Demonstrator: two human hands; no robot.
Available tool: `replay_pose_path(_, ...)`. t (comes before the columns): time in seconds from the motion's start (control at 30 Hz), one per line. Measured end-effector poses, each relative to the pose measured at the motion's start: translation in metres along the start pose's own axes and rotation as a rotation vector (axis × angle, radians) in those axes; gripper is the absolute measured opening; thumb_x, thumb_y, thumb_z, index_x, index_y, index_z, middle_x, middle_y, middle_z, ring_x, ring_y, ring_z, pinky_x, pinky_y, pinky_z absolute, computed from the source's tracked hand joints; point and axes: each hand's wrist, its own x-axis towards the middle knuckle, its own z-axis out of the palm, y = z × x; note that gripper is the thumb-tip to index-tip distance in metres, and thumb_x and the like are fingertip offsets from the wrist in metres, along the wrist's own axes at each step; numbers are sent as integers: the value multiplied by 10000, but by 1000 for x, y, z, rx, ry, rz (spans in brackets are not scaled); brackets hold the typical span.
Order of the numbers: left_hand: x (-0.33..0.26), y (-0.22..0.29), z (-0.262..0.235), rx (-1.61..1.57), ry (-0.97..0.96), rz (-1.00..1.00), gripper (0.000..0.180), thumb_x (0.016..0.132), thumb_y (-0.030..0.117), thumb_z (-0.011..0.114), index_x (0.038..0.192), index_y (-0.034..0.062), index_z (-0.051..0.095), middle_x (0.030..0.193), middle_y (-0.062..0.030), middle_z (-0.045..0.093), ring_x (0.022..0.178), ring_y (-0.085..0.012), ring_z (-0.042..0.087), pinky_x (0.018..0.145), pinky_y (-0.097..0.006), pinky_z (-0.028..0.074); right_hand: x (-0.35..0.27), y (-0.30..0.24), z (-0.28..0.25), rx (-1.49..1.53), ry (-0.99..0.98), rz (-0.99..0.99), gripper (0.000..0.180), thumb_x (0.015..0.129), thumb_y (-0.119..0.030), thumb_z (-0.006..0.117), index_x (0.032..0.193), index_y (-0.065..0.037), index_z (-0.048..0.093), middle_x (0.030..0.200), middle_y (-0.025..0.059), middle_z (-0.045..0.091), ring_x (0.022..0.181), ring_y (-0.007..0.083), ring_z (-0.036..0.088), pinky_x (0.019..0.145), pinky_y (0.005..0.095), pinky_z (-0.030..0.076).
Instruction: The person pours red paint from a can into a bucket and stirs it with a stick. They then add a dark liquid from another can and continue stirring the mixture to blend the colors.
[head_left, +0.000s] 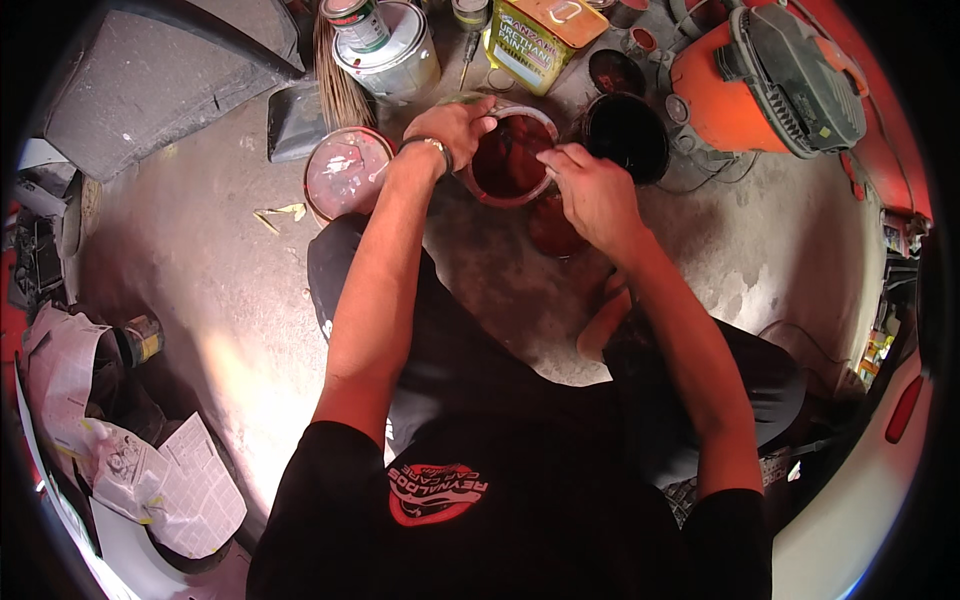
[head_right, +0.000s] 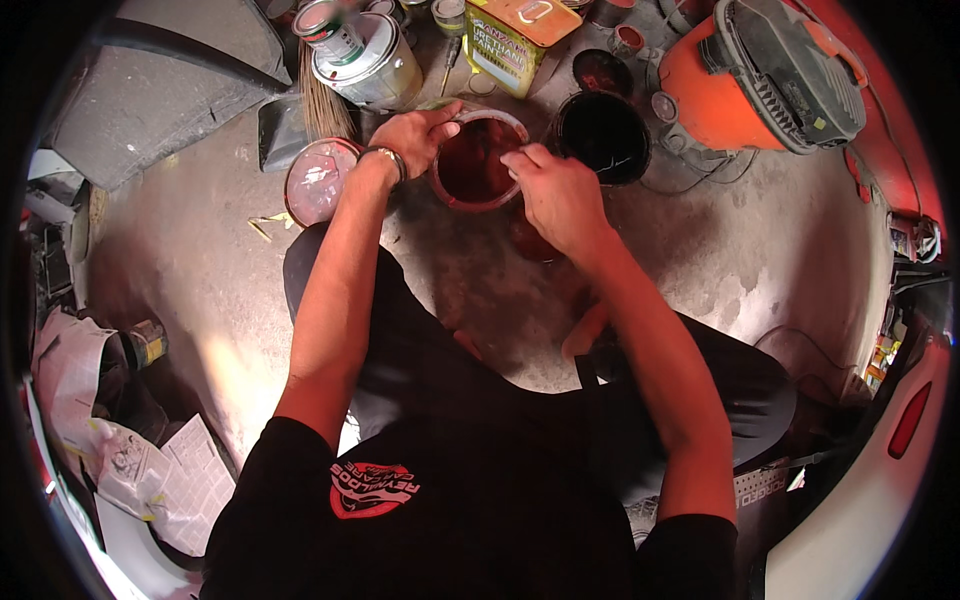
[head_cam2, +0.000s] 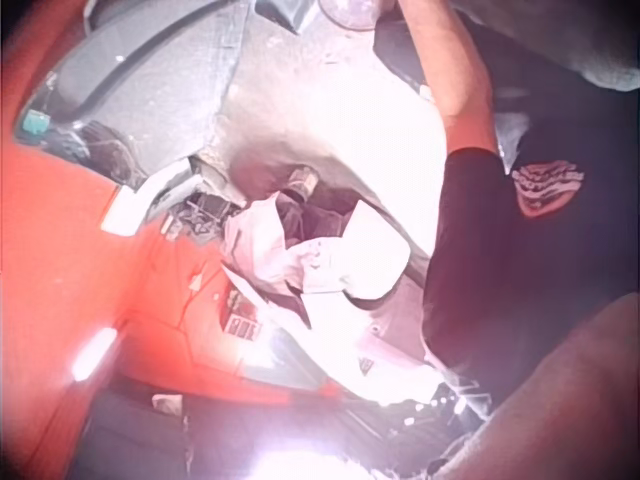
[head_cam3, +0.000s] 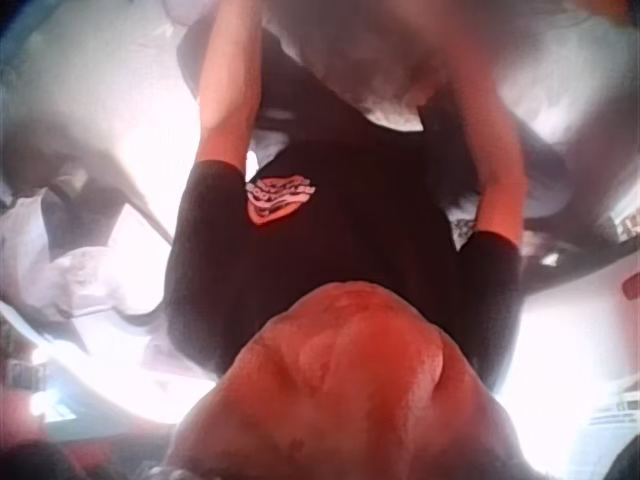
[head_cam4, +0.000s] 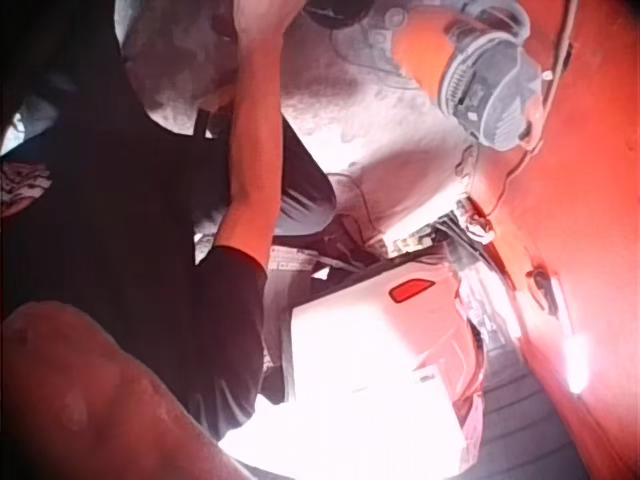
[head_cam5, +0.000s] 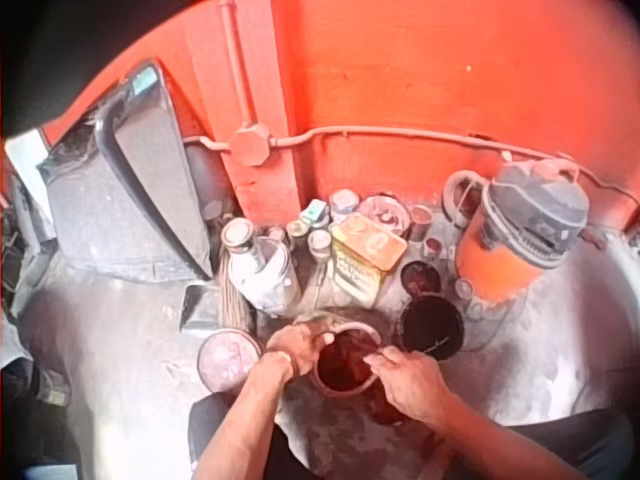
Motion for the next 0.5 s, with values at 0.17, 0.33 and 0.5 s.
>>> replay_pose_path(0.17, 2, -7, 6, -270, -5, -36, 517, 1098, 468, 531, 1560, 237, 541, 1258, -161, 751, 1131, -291, 715, 984, -390, 530, -25, -23, 19, 356, 59, 290, 234, 1021, -186, 628, 1199, -78, 735, 1063, 162, 732, 897, 376, 724, 805, 429, 572)
replay_pose_path(0.33, 5, -5, 0, -384, -18, -51, 492, 1081, 442, 570, 1500, 187, 609, 1433, -102, 675, 1310, -288, 645, 1103, -372, 480, -20, -26, 29, 577, 16, 472, 257, 1034, -221, 634, 1208, -63, 738, 1068, 180, 740, 947, 365, 724, 848, 402, 563)
replay_pose_path(0.5, 1, -15, -4, -522, -58, -83, 481, 1096, 422, 587, 1550, 263, 571, 976, -32, 775, 595, -108, 585, 586, -310, 531, 7, -9, 8, 296, -6, 188, 225, 1022, -183, 641, 1198, -91, 748, 1057, 147, 731, 944, 364, 719, 831, 411, 568)
